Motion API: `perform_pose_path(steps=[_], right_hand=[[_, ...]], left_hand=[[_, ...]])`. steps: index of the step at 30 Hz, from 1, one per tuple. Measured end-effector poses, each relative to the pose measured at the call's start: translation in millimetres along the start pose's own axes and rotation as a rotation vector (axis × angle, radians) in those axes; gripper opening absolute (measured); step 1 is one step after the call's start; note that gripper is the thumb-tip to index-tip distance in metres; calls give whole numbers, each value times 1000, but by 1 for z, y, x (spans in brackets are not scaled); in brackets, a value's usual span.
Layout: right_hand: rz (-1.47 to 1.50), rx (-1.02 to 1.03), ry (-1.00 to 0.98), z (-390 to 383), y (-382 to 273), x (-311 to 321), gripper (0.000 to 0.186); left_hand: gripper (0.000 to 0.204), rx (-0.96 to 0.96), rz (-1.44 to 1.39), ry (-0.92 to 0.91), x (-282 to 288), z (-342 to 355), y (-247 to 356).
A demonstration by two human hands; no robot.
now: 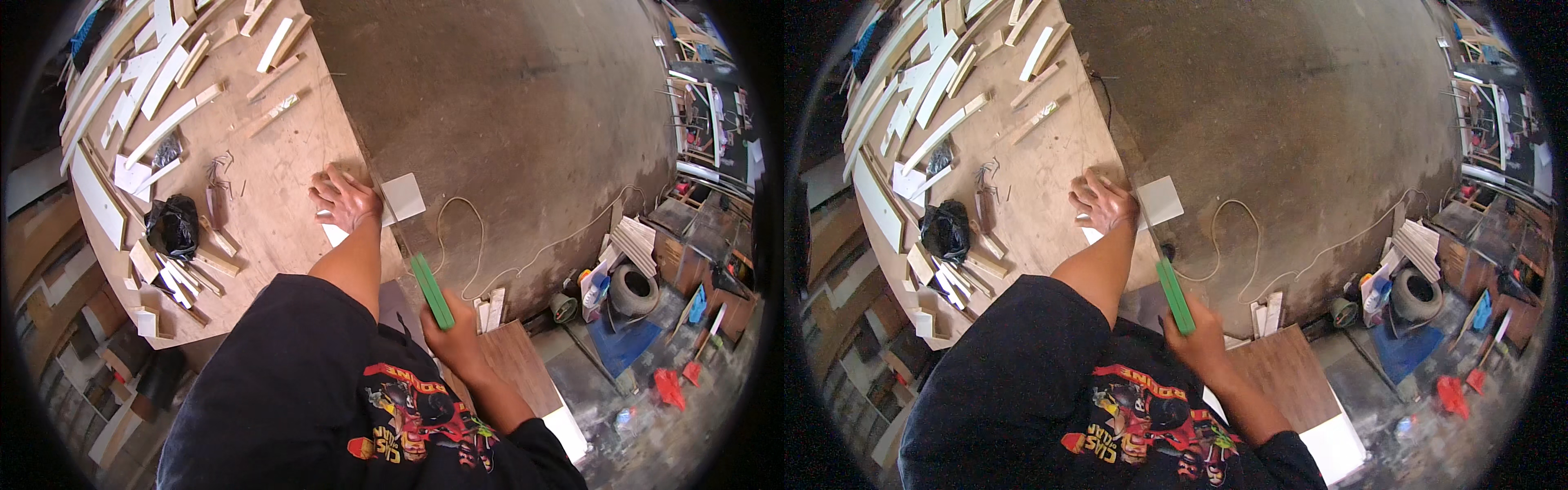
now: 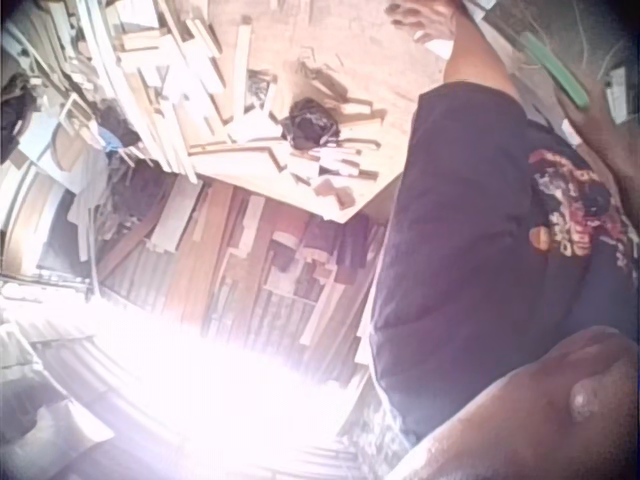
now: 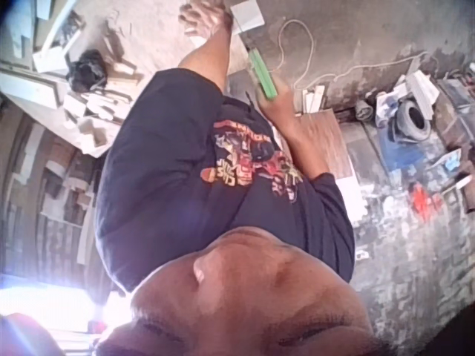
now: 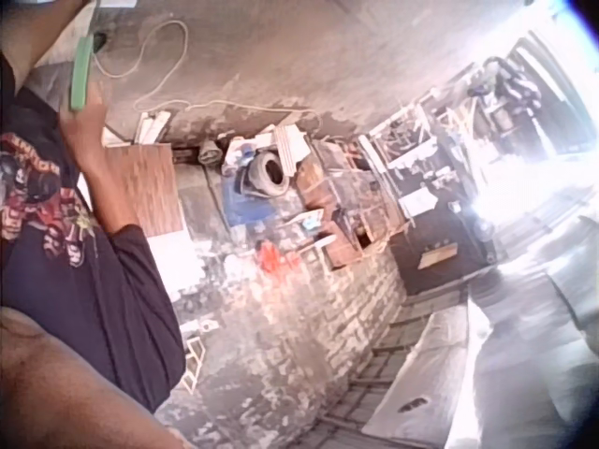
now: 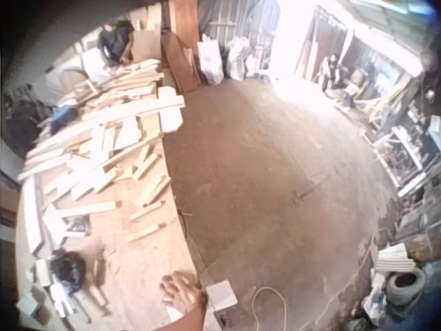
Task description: The person uses a saw to cut a piece of wood held by hand on a table, then uses a hammer to drive a nail into the wood and fits several wooden pieces together.
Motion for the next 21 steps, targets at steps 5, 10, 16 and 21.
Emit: perform_pose_path(steps=[5, 10, 16, 21], right_hand=[[-39, 17, -51, 29, 9, -16, 10], [77, -115, -43, 11, -6, -2, 9], [-34, -47, -52, 36, 12, -15, 10], [54, -126, -56, 2, -8, 3, 11]], left_hand=[[48, -15, 28, 19, -3, -2, 6], [48, -2, 17, 45, -2, 4, -2], [50, -7, 10, -43, -5, -8, 6], [50, 18, 26, -42, 0, 3, -1]])
Point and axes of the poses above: each hand's wrist, its own z-axis towards the middle knuckle, its own x-axis out of the back of the hand, y = z × x, the point moved 10 cm from there along z, towards the middle knuckle, and after that the axes turned 12 degrees about x, right-handed, at the moved point
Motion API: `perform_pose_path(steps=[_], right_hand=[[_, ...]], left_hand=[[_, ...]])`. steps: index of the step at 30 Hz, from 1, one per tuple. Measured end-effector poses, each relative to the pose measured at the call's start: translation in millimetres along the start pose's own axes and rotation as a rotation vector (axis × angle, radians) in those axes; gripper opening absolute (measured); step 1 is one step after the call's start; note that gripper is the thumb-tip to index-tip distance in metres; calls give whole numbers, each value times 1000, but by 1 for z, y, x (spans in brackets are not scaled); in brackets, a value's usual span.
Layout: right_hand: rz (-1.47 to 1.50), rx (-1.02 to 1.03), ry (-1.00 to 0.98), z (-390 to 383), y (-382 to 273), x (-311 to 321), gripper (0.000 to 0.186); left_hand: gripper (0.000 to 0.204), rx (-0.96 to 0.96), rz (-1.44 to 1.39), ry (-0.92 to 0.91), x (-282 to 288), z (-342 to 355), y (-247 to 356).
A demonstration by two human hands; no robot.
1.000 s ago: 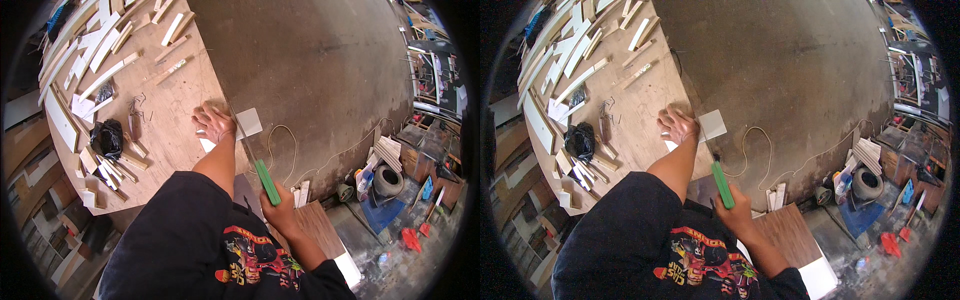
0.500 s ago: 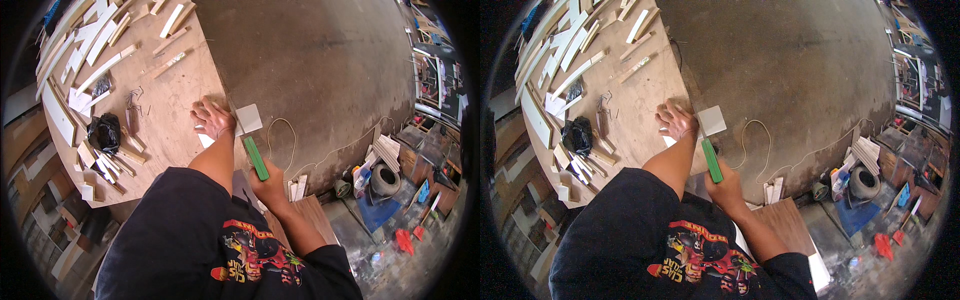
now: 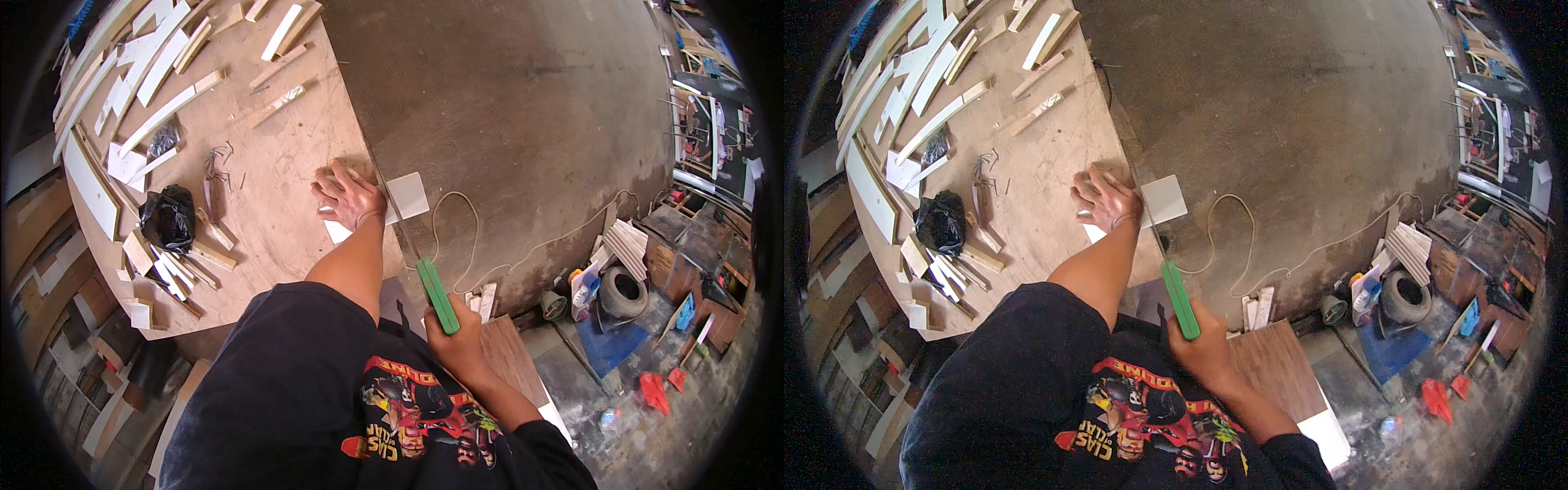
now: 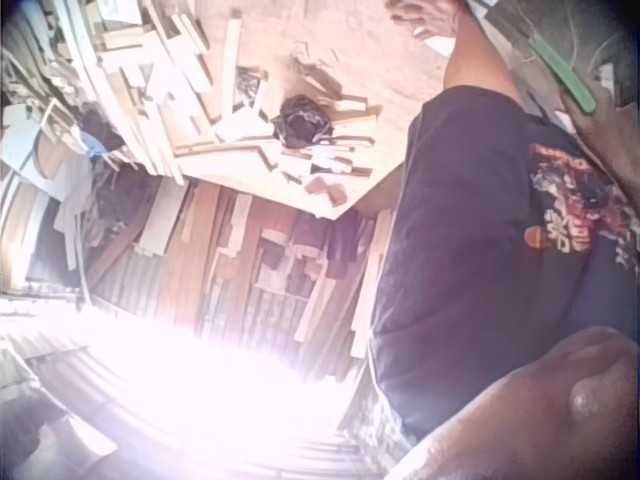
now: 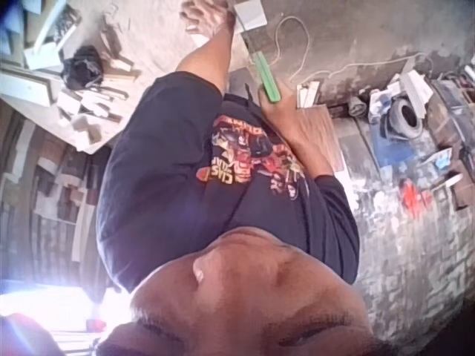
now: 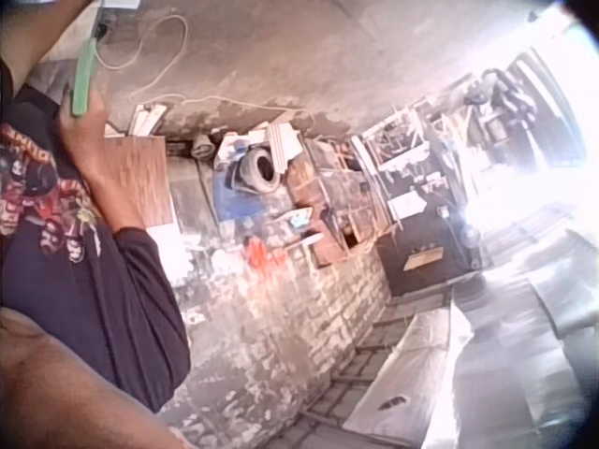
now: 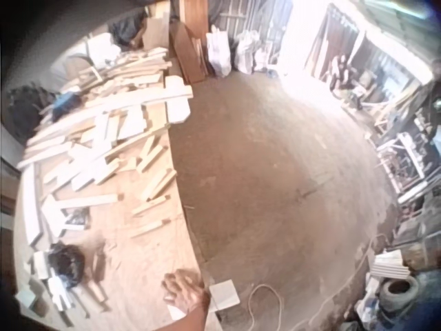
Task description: The person uses a saw to cut a piece of wood held by hand on a table, then uses a hammer to drive a nail into the wood and fits several wooden pieces together.
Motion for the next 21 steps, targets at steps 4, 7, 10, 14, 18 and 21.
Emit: perform_pose_path(steps=[4, 7, 10, 14, 18, 21], right_hand=[[-68, 17, -9, 44, 20, -17, 9], [5, -39, 31, 50, 21, -15, 9], [-5, 42, 5, 16, -6, -8, 11], [-14, -19, -6, 39, 25, -25, 13], [-51, -11, -1, 27, 12, -11, 14], [-35, -88, -58, -1, 12, -1, 12]], left_hand=[[50, -9, 3, -24, -10, -10, 3], [50, -23, 16, -8, -6, -9, 6], [48, -28, 10, 90, 0, 4, -2], [48, -42, 5, 79, -7, -6, 4], [51, 1, 42, -23, -9, -4, 0], [51, 6, 23, 3, -6, 1, -2]])
Point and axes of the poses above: each hand's wrist, its own z-axis towards the middle knuckle, its own x-axis out of the back of the hand, y = z × x, the point moved 10 cm from there along z, towards the middle knuckle, and after that the axes turned 12 degrees about x, right-handed, at the moved point
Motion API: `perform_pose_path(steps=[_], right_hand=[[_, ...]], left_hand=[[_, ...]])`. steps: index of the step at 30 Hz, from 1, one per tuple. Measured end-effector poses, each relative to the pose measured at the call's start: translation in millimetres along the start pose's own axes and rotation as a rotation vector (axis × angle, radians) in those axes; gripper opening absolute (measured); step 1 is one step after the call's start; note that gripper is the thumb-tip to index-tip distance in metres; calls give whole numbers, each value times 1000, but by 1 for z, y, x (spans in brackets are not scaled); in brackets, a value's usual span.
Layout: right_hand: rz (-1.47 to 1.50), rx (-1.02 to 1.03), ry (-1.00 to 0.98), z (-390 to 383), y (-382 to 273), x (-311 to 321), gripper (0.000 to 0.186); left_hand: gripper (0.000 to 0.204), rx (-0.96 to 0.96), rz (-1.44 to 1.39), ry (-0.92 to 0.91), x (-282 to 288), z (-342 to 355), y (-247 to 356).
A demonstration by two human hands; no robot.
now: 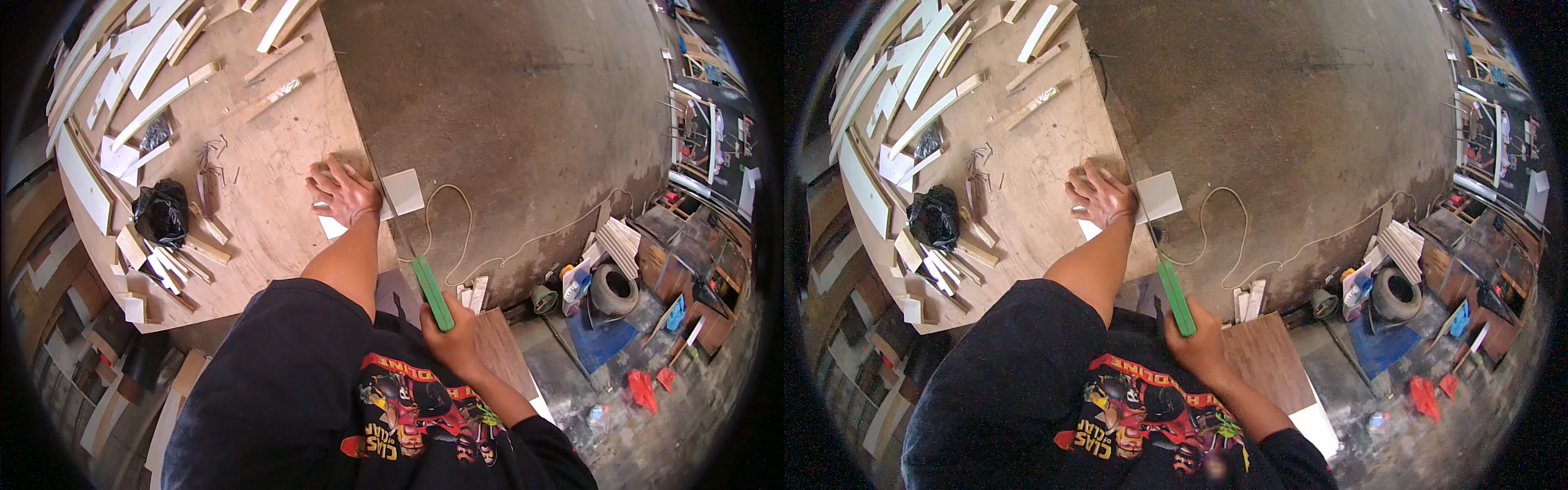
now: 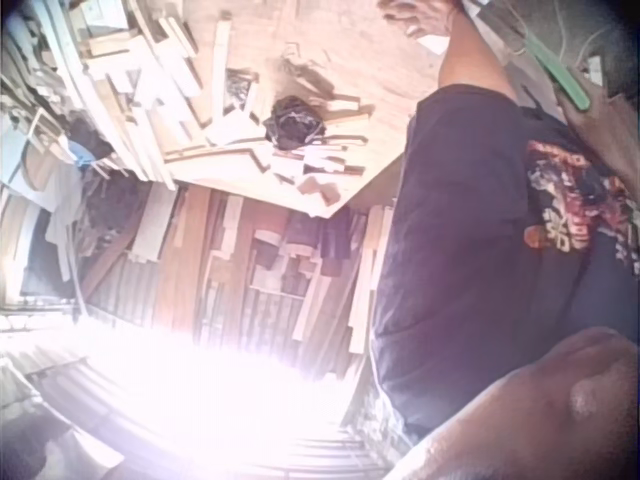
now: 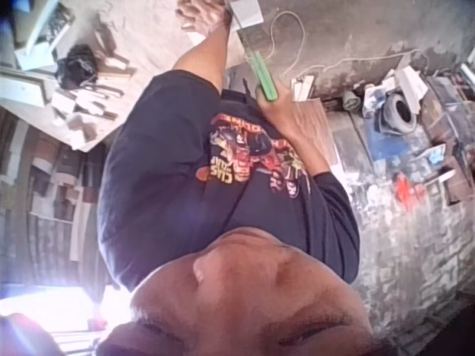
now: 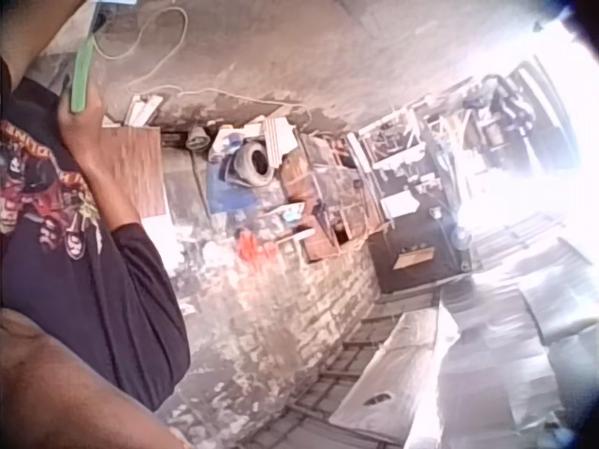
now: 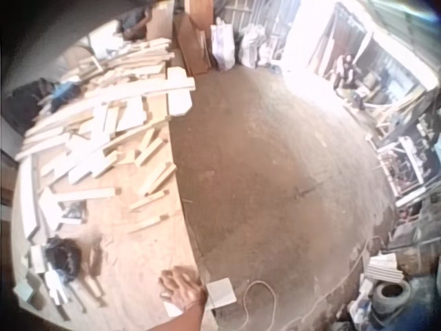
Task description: The person uses a saw to cut a piece of wood held by hand on a table, then uses a hammer to drive a nail into the wood and fits several wooden pieces together.
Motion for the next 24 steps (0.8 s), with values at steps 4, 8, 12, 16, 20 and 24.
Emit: perform_pose_path(steps=[4, 8, 12, 16, 20, 24], right_hand=[[-20, 105, 23, 50, 9, -17, 11], [44, 54, 36, 33, -3, -9, 12], [-27, 158, 47, 47, 3, -20, 13], [-16, 107, 85, 53, -1, -17, 14], [28, 32, 42, 13, -9, -3, 14], [67, 34, 47, 70, 8, -29, 12]], left_hand=[[50, -36, -11, 75, -5, -7, 3], [52, -3, -18, -21, 2, -3, 3], [49, -58, 23, 169, 2, -6, 2], [49, -65, 31, 155, -7, -7, 3], [50, -29, 20, 111, -3, -3, 0], [50, -43, -14, 124, -4, -4, 3]])
Point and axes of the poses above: each hand's wrist, its own z-axis towards the middle knuckle, its own x-axis out of the back of the hand, y = z × x, the point moved 10 cm from there along z, towards the middle knuckle, and after that the axes turned 12 degrees about x, right-handed, at the moved point
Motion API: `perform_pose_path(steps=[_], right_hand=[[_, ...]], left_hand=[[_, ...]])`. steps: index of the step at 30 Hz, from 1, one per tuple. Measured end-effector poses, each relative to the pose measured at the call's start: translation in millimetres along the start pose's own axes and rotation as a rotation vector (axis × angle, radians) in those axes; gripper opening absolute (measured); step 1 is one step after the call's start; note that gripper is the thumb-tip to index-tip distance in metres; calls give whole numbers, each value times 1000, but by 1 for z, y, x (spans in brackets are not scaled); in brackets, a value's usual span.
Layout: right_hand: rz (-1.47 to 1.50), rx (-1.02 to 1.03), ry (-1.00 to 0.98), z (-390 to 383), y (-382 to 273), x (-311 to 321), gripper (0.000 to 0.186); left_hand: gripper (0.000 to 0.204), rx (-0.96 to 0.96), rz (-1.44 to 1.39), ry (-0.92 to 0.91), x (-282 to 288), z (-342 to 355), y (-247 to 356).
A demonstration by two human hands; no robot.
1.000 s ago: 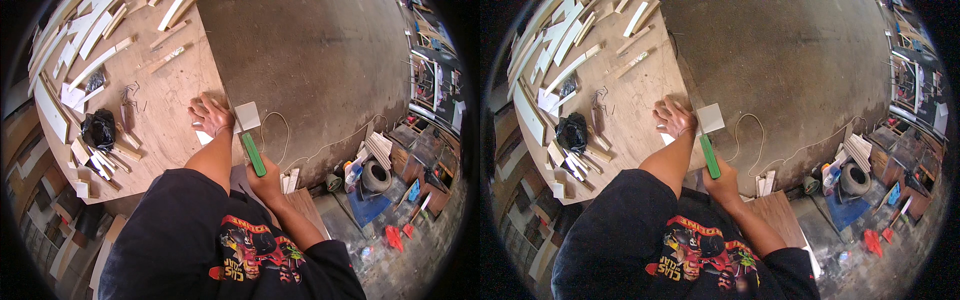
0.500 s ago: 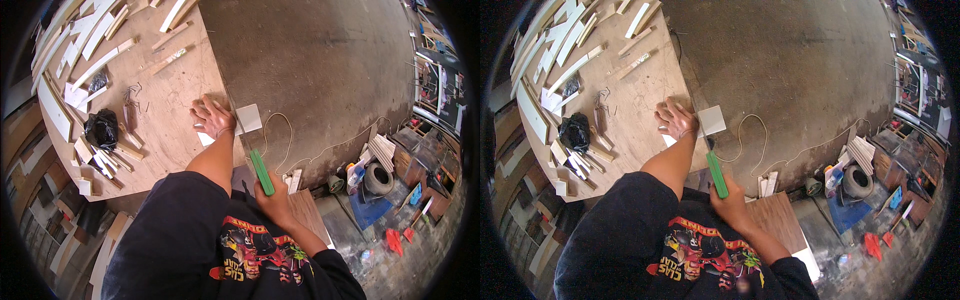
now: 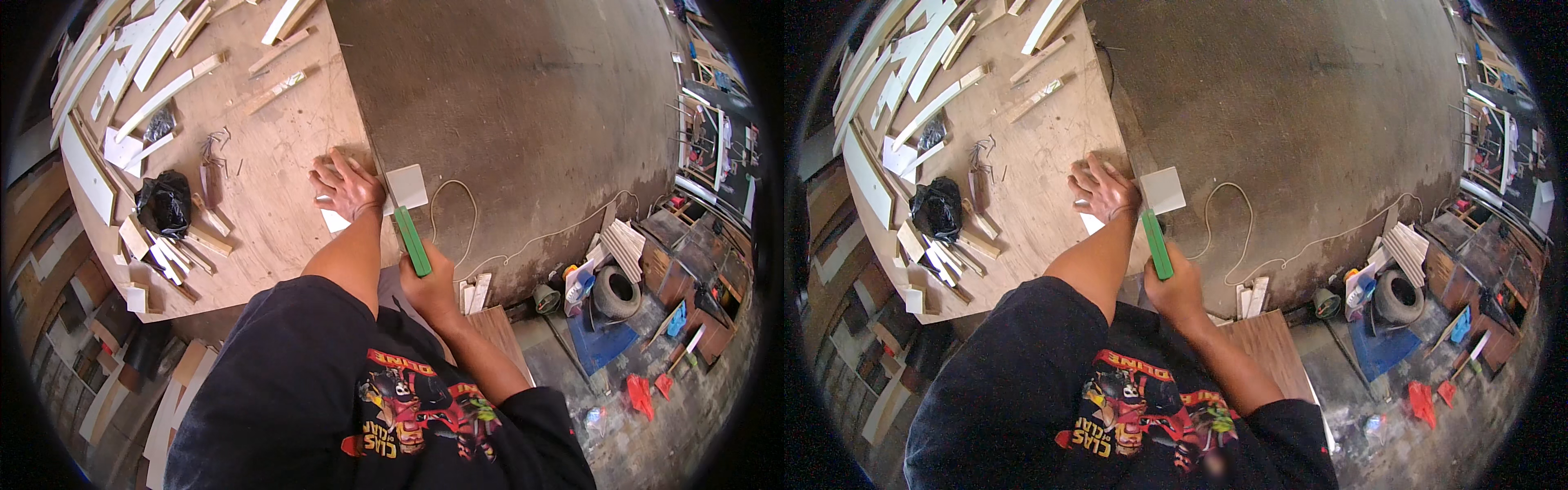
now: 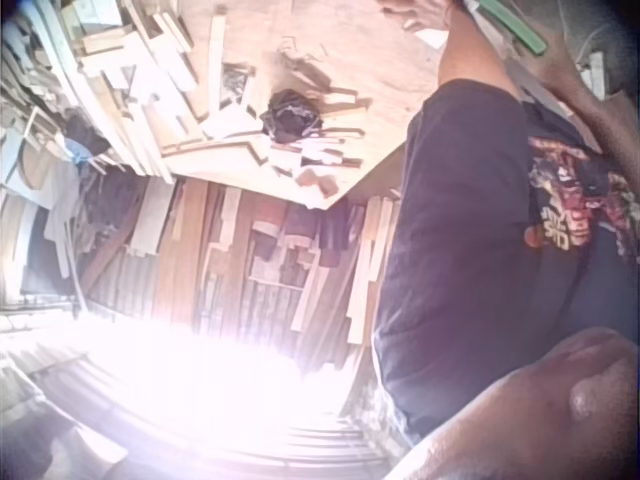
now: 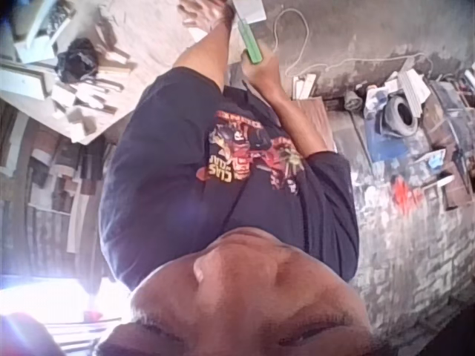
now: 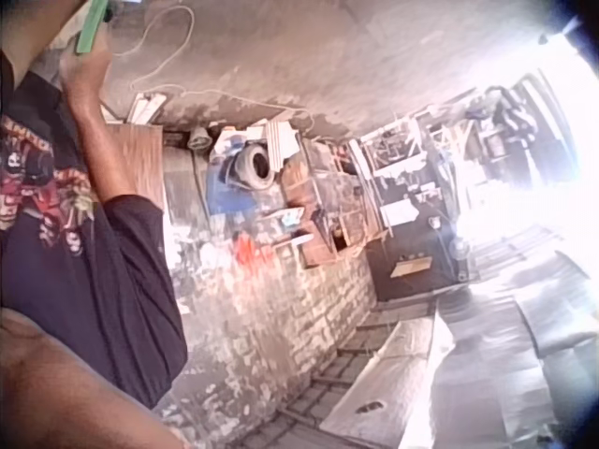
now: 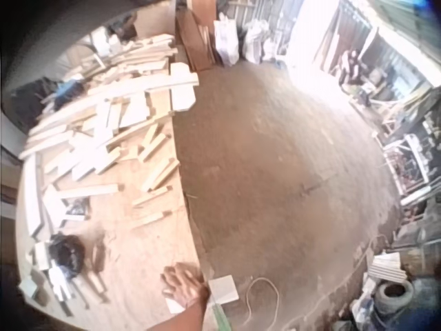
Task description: The person uses a saw to cut a piece of wood held by hand on a table, then uses a hammer to drive a nail into the wood and fits several wooden pieces together.
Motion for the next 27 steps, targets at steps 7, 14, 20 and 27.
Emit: perform_pose_path(steps=[7, 14, 20, 27], right_hand=[[-33, 30, -20, -36, -9, 16, 13], [2, 12, 8, -21, -18, 13, 11], [-69, 41, -13, -14, -2, 2, 12], [-59, 71, 19, -33, -9, 18, 11]], left_hand=[[50, 12, 9, -18, 0, 3, -1], [52, 13, 16, -29, -3, 4, -2], [52, 20, 13, -124, 1, -2, 2], [51, -4, 37, -36, 0, 1, 1]])
Point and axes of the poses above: each hand's wrist, its own z-axis towards the middle knuckle, its own x-axis out of the back of the hand, y = z × x, the point moved 10 cm from there along z, towards the middle knuckle, and after that the axes turned 12 degrees about x, right-handed, at the moved point
